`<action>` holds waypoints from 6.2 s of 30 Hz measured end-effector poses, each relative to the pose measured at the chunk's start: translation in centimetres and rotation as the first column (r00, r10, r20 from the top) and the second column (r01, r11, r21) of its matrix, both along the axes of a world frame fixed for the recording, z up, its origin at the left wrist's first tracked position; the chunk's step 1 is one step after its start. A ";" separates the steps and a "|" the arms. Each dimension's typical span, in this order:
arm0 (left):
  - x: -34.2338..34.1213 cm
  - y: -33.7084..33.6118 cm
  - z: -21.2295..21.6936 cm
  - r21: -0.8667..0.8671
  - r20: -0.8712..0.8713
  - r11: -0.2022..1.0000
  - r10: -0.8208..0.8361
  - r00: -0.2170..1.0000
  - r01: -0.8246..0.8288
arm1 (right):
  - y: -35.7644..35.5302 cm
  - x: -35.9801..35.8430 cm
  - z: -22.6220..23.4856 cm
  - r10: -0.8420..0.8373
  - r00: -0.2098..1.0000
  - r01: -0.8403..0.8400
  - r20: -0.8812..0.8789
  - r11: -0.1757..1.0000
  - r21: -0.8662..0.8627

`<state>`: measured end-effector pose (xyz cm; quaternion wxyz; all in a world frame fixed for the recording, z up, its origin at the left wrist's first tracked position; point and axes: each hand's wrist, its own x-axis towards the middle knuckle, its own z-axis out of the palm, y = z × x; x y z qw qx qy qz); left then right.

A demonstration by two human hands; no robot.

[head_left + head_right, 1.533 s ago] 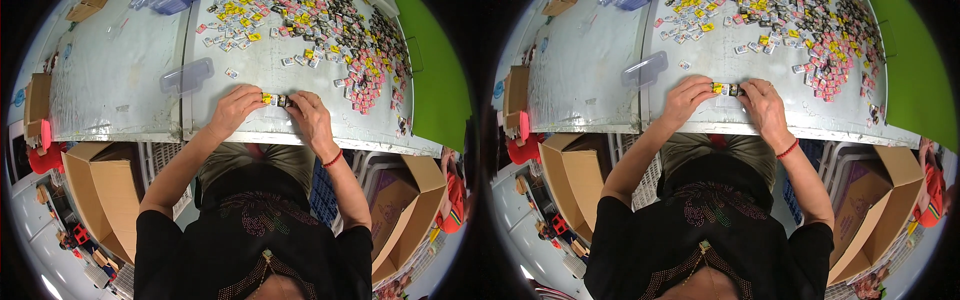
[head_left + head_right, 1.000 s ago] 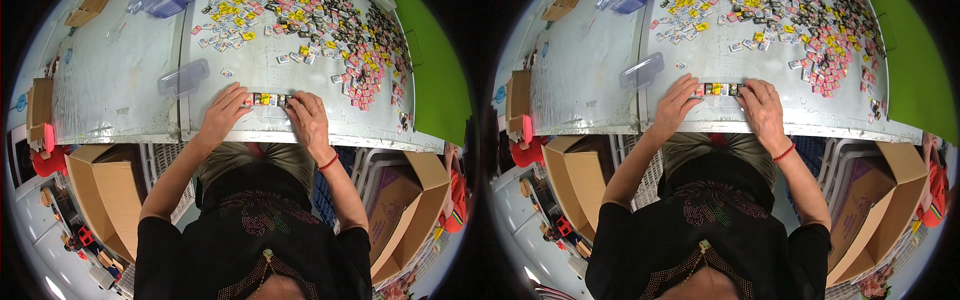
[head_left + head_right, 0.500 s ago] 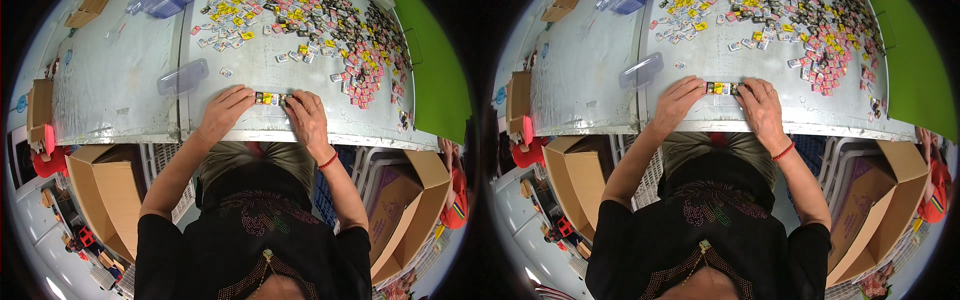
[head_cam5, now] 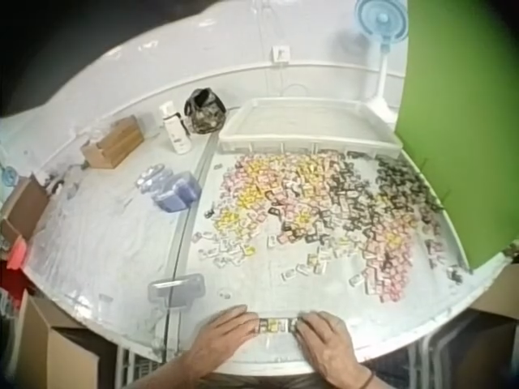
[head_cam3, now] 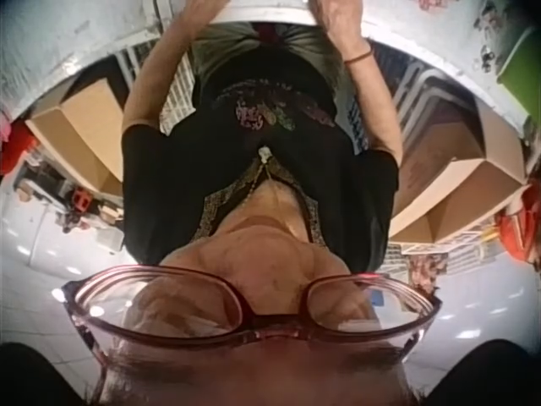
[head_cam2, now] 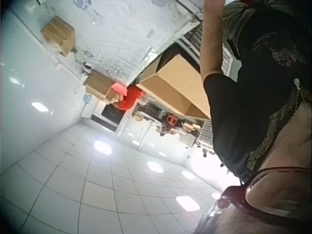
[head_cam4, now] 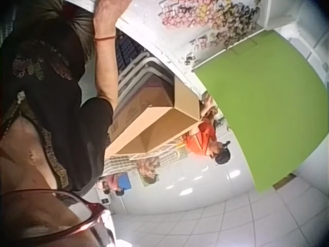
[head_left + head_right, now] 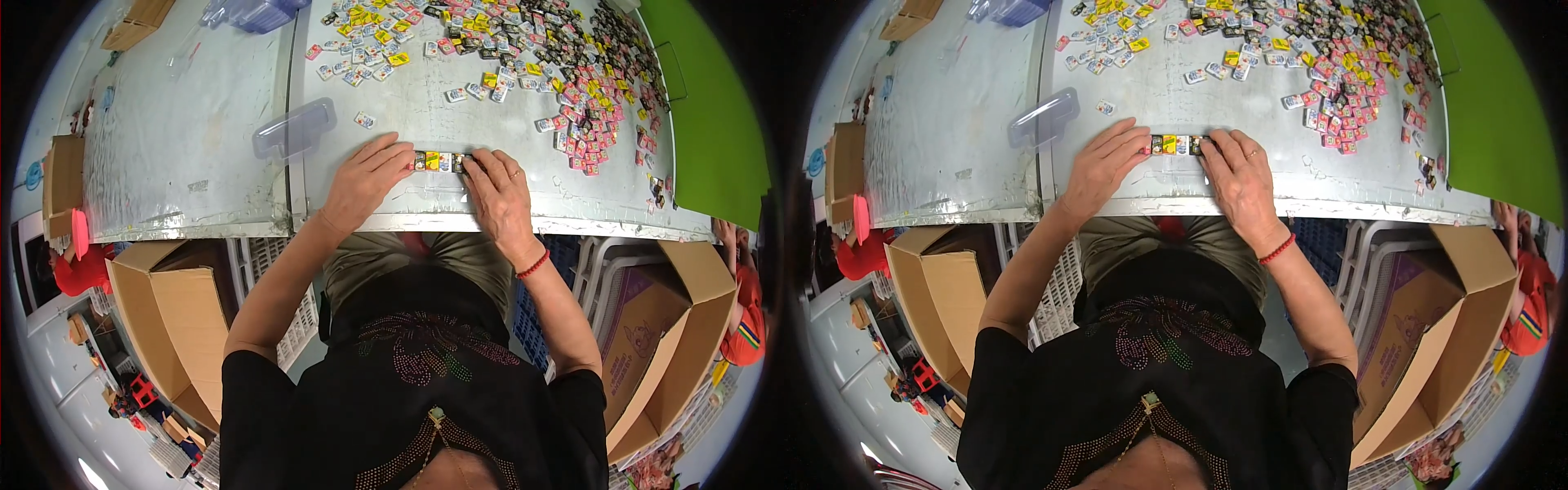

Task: Sort small colorful toy pieces and place them into plastic trays before packing them into a shipping box.

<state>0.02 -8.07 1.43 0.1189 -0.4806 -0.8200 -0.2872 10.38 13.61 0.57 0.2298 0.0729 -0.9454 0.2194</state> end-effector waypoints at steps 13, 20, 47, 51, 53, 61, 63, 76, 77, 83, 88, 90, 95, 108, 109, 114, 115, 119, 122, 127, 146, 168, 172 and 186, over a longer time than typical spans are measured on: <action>-0.9 -0.4 1.4 0.049 0.157 0.994 -0.103 0.982 0.096 | 0.1 -0.1 0.0 0.001 1.000 -0.001 -0.022 1.000 0.001; -0.5 0.2 1.1 0.033 0.156 0.997 -0.073 0.985 0.068 | 0.0 0.1 -0.1 -0.004 1.000 0.004 -0.014 1.000 -0.001; 1.1 2.0 1.1 -0.382 0.093 0.902 -0.179 0.979 0.201 | 0.2 1.7 1.1 0.072 0.983 -0.081 0.168 0.996 0.048; 1.2 1.9 0.8 -0.375 0.087 0.909 -0.161 0.983 0.182 | 1.1 1.8 1.2 0.097 0.979 -0.105 0.182 0.994 0.037; 0.9 2.1 1.1 -0.374 0.112 0.908 -0.157 0.981 0.188 | 2.1 1.8 1.5 0.040 0.996 -0.042 0.083 0.999 0.018; -3.2 14.0 1.1 0.088 0.128 0.941 -0.335 0.933 0.326 | 10.0 -0.3 1.4 -0.415 0.910 0.415 -0.007 0.909 0.044; -4.3 17.0 -0.1 0.081 0.098 0.921 -0.388 0.916 0.381 | 10.2 -0.6 1.0 -0.408 0.913 0.408 -0.006 0.911 0.063; -5.1 18.4 -1.1 0.053 0.109 0.934 -0.358 0.927 0.354 | 11.6 0.6 0.3 -0.360 0.933 0.353 0.021 0.923 0.154; -5.4 18.3 -1.2 0.059 0.123 0.945 -0.326 0.937 0.321 | 11.6 0.6 0.3 -0.367 0.930 0.361 0.022 0.923 0.133; -5.9 18.5 -0.6 0.042 0.149 0.921 -0.388 0.909 0.386 | 11.2 0.9 0.8 -0.358 0.934 0.357 0.008 0.931 0.073; -4.7 19.5 -0.7 0.080 0.170 0.930 -0.368 0.914 0.359 | 13.5 0.2 1.5 -0.421 0.906 0.423 -0.047 0.905 0.047; -4.8 20.1 -1.2 0.087 0.180 0.929 -0.369 0.912 0.359 | 14.7 -0.9 2.3 -0.421 0.906 0.422 -0.033 0.900 0.109; -5.3 21.2 -1.9 0.085 0.178 0.898 -0.441 0.880 0.433 | 16.0 -2.3 2.3 -0.445 0.892 0.403 0.082 0.863 0.305; -5.1 20.1 -0.9 0.022 0.292 0.942 -0.327 0.899 0.336 | 14.0 -2.2 2.0 -0.283 0.957 0.289 -0.060 0.950 0.119; -4.8 20.0 -0.9 0.057 0.265 0.943 -0.332 0.905 0.329 | 13.8 -2.2 1.7 -0.267 0.962 0.274 -0.064 0.950 0.150; -4.4 18.7 -0.7 0.086 0.244 0.946 -0.325 0.914 0.314 | 14.6 -1.1 1.4 -0.286 0.958 0.276 0.004 0.926 0.259; -4.5 18.3 -0.9 0.051 0.238 0.950 -0.311 0.920 0.308 | 14.6 -1.0 1.4 -0.276 0.961 0.264 0.008 0.927 0.266; -4.2 17.9 -0.6 0.043 0.215 0.971 -0.240 0.947 0.236 | 14.3 -0.6 1.2 -0.262 0.965 0.249 0.012 0.931 0.266; -3.6 18.1 0.2 0.060 0.283 0.982 -0.187 0.941 0.177 | 14.7 -0.8 1.2 -0.243 0.970 0.226 0.024 0.932 0.282; -4.1 18.7 0.8 -0.031 0.554 0.982 -0.139 0.821 0.187 | 15.1 -2.1 1.9 -0.159 0.986 0.143 0.054 0.965 0.221; -4.3 21.2 -2.2 0.117 0.148 0.958 -0.277 0.949 0.261 | 15.0 -2.2 1.2 -0.197 0.979 0.187 0.059 0.972 0.141; 3.2 2.9 0.7 0.013 0.229 0.984 -0.178 0.957 0.179 | 0.6 0.6 2.0 0.108 0.991 -0.112 0.081 0.992 0.058; 3.1 2.6 -0.5 0.058 0.161 0.989 -0.141 0.977 0.134 | 0.0 0.6 1.6 0.089 0.994 -0.090 0.063 0.996 0.020; 2.9 3.1 -1.1 0.201 0.038 0.980 -0.016 0.999 0.008 | -0.8 0.8 0.9 0.015 1.000 -0.014 0.022 0.999 -0.038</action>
